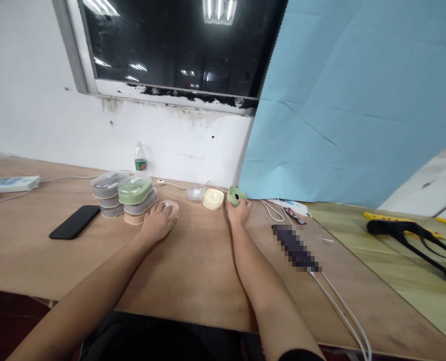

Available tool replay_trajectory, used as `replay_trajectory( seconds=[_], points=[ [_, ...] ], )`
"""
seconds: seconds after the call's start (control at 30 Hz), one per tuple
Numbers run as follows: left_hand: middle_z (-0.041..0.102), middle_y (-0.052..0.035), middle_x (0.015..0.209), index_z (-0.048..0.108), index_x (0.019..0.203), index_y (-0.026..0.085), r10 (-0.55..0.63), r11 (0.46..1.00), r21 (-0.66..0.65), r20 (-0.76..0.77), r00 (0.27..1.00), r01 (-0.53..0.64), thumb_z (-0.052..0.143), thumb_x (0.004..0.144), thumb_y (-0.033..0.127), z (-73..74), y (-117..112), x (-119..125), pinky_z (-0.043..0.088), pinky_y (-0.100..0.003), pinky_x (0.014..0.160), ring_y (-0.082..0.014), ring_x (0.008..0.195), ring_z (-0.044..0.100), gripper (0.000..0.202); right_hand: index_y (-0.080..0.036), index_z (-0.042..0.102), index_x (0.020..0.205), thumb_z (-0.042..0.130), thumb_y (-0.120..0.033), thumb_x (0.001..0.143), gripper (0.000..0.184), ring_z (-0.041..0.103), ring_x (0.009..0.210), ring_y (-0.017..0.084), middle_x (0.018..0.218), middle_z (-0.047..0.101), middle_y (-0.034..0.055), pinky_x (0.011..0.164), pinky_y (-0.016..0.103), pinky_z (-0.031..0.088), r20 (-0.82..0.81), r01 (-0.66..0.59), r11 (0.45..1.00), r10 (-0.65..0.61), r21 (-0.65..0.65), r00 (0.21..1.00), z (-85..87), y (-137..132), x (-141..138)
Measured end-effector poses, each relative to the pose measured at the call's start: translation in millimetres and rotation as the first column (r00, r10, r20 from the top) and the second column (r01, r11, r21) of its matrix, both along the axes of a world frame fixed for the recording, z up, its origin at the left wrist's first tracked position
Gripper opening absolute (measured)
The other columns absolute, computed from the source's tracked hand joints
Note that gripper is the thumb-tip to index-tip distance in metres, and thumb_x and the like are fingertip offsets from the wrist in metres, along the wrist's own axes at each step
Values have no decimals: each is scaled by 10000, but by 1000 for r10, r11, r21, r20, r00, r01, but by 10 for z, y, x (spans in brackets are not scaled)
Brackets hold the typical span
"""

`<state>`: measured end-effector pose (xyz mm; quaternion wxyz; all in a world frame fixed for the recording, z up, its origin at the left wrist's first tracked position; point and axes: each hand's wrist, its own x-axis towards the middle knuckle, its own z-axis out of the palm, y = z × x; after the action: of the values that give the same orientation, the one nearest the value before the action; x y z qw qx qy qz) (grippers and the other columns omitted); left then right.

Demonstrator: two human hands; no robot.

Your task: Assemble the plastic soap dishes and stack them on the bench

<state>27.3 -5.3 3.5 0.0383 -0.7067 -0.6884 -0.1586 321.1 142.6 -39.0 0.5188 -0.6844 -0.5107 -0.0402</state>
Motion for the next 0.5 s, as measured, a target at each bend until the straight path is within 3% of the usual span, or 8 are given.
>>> replay_trajectory(
  seconds=[0.23,0.5],
  points=[
    [375,-141,1408,450,1312,250,-5,1000,7,-6,1000,5,362,917,491,-3,7,-3,371,-520,952,-342,1269,332,471,-147,606,832,667,-373,677,280,484,1086,268,1077,583,135,981,379,367,-22,-22,995,24,100,999,24,33,27],
    [400,-132,1387,463,1299,262,-9,1000,26,1,1000,8,356,918,496,-21,15,-11,365,-530,962,-336,1275,329,460,-154,609,910,677,-291,653,299,447,1164,249,1160,497,142,1017,353,343,-23,-39,993,42,110,999,30,3,-2]
  ],
)
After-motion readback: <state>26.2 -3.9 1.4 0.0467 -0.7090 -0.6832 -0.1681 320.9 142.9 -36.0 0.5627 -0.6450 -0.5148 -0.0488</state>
